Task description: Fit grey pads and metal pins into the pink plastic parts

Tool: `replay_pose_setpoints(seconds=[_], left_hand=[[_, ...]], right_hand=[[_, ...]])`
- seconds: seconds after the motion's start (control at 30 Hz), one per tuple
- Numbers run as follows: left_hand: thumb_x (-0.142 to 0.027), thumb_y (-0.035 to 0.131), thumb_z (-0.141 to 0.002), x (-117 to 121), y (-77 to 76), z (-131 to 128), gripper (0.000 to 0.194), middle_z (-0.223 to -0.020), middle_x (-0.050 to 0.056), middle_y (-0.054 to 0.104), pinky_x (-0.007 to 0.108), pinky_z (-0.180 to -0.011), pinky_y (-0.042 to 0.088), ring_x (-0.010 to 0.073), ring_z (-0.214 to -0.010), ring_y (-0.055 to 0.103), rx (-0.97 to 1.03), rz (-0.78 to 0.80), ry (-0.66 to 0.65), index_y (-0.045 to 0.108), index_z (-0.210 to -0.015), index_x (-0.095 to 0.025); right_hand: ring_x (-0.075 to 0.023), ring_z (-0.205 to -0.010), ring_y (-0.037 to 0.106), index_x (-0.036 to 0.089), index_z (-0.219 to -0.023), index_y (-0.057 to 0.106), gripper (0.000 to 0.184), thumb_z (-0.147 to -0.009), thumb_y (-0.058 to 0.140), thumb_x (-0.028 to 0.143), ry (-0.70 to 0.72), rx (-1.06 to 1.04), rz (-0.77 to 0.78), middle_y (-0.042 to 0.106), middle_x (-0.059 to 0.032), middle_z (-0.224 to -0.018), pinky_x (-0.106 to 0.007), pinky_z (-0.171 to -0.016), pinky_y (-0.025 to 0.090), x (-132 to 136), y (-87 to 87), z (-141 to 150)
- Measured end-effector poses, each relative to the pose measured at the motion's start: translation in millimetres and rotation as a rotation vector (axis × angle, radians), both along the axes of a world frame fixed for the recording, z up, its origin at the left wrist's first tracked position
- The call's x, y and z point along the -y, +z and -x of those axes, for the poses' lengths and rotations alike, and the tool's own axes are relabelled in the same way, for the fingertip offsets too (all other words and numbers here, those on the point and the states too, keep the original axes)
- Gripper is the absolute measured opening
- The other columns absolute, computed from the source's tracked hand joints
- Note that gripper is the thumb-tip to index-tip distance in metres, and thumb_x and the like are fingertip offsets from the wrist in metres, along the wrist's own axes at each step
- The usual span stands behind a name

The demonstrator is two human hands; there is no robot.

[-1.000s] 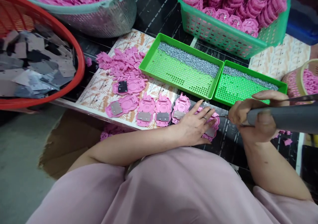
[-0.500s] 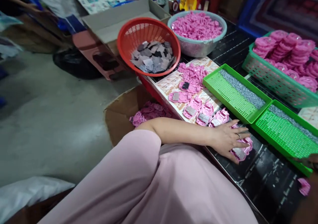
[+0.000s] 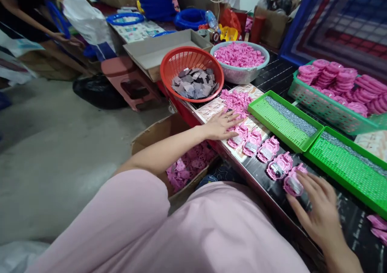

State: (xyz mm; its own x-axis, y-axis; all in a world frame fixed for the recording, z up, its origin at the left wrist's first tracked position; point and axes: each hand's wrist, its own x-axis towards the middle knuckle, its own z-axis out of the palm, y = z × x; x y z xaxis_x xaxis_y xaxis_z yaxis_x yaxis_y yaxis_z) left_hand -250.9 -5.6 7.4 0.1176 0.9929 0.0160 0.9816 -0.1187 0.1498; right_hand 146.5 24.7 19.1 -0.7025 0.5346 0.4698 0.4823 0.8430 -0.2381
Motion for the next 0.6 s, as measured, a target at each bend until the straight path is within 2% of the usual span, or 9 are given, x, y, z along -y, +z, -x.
replay_pose_setpoints(seconds=[0.1,0.17,0.23,0.37,0.43,0.5,0.57,0.6], left_hand=[[-0.063,0.038,-0.095,7.4,-9.0,-1.6,0.067,-0.159,0.010,0.025,0.057,-0.117,0.013,0.0319,-0.148,0.020,-0.029,0.055,-0.051,0.029,-0.151,-0.026],[-0.066,0.041,-0.093,14.2,-12.5,-7.6,0.069,-0.159,0.009,0.027,0.059,-0.117,0.012,0.0328,-0.147,0.022,-0.037,0.045,-0.060,0.032,-0.150,-0.027],[-0.066,0.045,-0.091,24.4,-13.6,-11.8,0.071,-0.157,0.009,0.030,0.059,-0.116,0.014,0.0333,-0.146,0.024,-0.030,0.026,-0.064,0.034,-0.149,-0.027],[-0.060,0.051,-0.091,60.4,-13.8,-5.2,0.069,-0.152,0.013,0.040,0.058,-0.118,0.014,0.0317,-0.144,0.031,0.008,-0.076,-0.079,0.039,-0.148,-0.022],[-0.056,0.053,-0.090,86.7,-17.0,7.1,0.067,-0.148,0.015,0.045,0.055,-0.119,0.016,0.0303,-0.141,0.037,0.034,-0.136,-0.065,0.043,-0.146,-0.020],[-0.055,0.056,-0.088,116.3,-23.4,24.8,0.063,-0.143,0.013,0.051,0.055,-0.118,0.022,0.0309,-0.137,0.043,0.064,-0.199,-0.020,0.050,-0.141,-0.020],[-0.049,0.055,-0.089,145.9,-31.2,44.9,0.051,-0.138,0.010,0.057,0.052,-0.115,0.030,0.0295,-0.131,0.050,0.094,-0.288,0.037,0.058,-0.133,-0.024],[-0.045,0.054,-0.090,159.8,-34.7,54.3,0.045,-0.134,0.009,0.060,0.051,-0.113,0.034,0.0292,-0.128,0.053,0.111,-0.366,0.103,0.061,-0.128,-0.023]], right_hand=[[-0.0361,-0.130,0.045,0.024,-0.141,0.042,0.056,-0.093,0.043,0.053,0.013,0.229,-0.094,0.050,-0.0157,-0.141,-0.062,-0.104,0.037,-1.5,-25.1,20.2],[-0.0373,-0.137,0.037,0.028,-0.145,0.039,0.060,-0.093,0.036,0.059,-0.006,0.365,-0.109,0.042,-0.0124,-0.150,-0.065,-0.106,0.031,-5.8,-38.9,31.8],[-0.0363,-0.142,0.030,0.031,-0.146,0.038,0.061,-0.093,0.033,0.062,-0.009,0.431,-0.104,0.041,-0.0078,-0.152,-0.066,-0.109,0.025,-9.1,-46.2,37.5],[-0.0359,-0.144,0.026,0.031,-0.145,0.040,0.063,-0.091,0.036,0.063,0.029,0.473,-0.063,0.039,-0.0057,-0.154,-0.067,-0.111,0.022,-4.4,-42.8,48.0],[-0.0363,-0.143,0.027,0.032,-0.144,0.042,0.063,-0.090,0.040,0.064,0.074,0.476,-0.016,0.041,-0.0068,-0.153,-0.067,-0.112,0.020,5.0,-36.8,65.3],[-0.0376,-0.143,0.027,0.033,-0.144,0.043,0.064,-0.089,0.042,0.066,0.154,0.462,0.056,0.043,-0.0085,-0.151,-0.070,-0.112,0.016,17.7,-31.2,94.4],[-0.0398,-0.143,0.026,0.031,-0.145,0.042,0.067,-0.089,0.040,0.067,0.302,0.429,0.138,0.040,-0.0104,-0.152,-0.073,-0.111,0.013,32.0,-27.1,132.6],[-0.0369,-0.143,0.027,0.033,-0.144,0.042,0.068,-0.087,0.039,0.070,0.353,0.421,0.140,0.042,-0.0071,-0.152,-0.071,-0.113,0.013,39.5,-25.5,153.1]])
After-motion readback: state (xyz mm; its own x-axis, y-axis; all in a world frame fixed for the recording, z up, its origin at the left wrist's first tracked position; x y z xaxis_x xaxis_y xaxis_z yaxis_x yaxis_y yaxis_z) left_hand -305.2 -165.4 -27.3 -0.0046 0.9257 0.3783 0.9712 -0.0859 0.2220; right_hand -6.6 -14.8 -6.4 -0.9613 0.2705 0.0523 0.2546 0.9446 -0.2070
